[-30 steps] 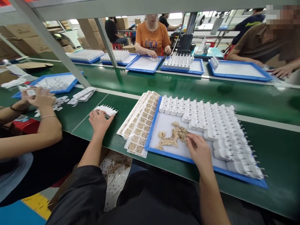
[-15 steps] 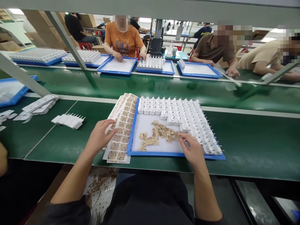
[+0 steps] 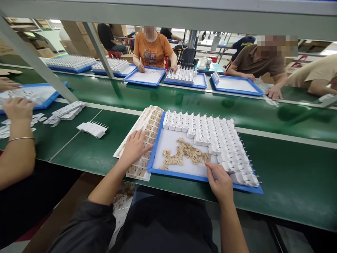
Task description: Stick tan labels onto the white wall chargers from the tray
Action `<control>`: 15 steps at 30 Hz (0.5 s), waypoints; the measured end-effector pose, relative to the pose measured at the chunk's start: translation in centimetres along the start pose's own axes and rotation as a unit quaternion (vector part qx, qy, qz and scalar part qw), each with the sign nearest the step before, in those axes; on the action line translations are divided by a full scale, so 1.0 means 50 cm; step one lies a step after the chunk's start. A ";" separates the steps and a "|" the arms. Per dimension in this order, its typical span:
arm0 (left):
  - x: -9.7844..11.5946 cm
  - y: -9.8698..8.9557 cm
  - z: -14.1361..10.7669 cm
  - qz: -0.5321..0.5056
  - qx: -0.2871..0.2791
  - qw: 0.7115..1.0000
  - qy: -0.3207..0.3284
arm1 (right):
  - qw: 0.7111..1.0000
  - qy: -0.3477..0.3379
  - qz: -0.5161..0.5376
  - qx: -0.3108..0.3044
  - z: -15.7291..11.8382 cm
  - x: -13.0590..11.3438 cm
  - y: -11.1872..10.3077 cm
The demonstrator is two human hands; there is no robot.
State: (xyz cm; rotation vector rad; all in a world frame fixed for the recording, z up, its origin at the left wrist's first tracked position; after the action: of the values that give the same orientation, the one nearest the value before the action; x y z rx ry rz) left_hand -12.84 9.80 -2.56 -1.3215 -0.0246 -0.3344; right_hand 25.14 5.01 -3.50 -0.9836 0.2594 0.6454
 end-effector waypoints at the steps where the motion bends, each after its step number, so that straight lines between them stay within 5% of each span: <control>1: -0.015 -0.002 -0.004 0.003 -0.002 1.000 -0.021 | 1.000 -0.003 -0.002 0.001 0.000 0.001 0.000; 11: -0.088 -0.044 0.003 -0.141 0.075 0.977 -0.144 | 0.999 -0.034 -0.027 0.002 -0.004 0.003 0.003; 15: -0.096 -0.059 -0.001 -0.212 0.047 0.956 -0.197 | 0.998 -0.040 -0.038 0.005 -0.004 0.003 0.002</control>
State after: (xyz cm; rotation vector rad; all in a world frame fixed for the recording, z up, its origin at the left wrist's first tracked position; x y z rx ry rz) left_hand -18.16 10.26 -0.79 -1.2633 -0.6610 -0.4216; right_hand 25.22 4.93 -3.76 -0.9509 0.1550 0.6123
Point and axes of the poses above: each hand's wrist, its own z-axis towards the middle knuckle, its own y-axis out of the palm, x = y × z, the point moved 3 cm from there along z, towards the middle knuckle, and after that the axes turned 9 degrees about y, right-handed, at the moved point
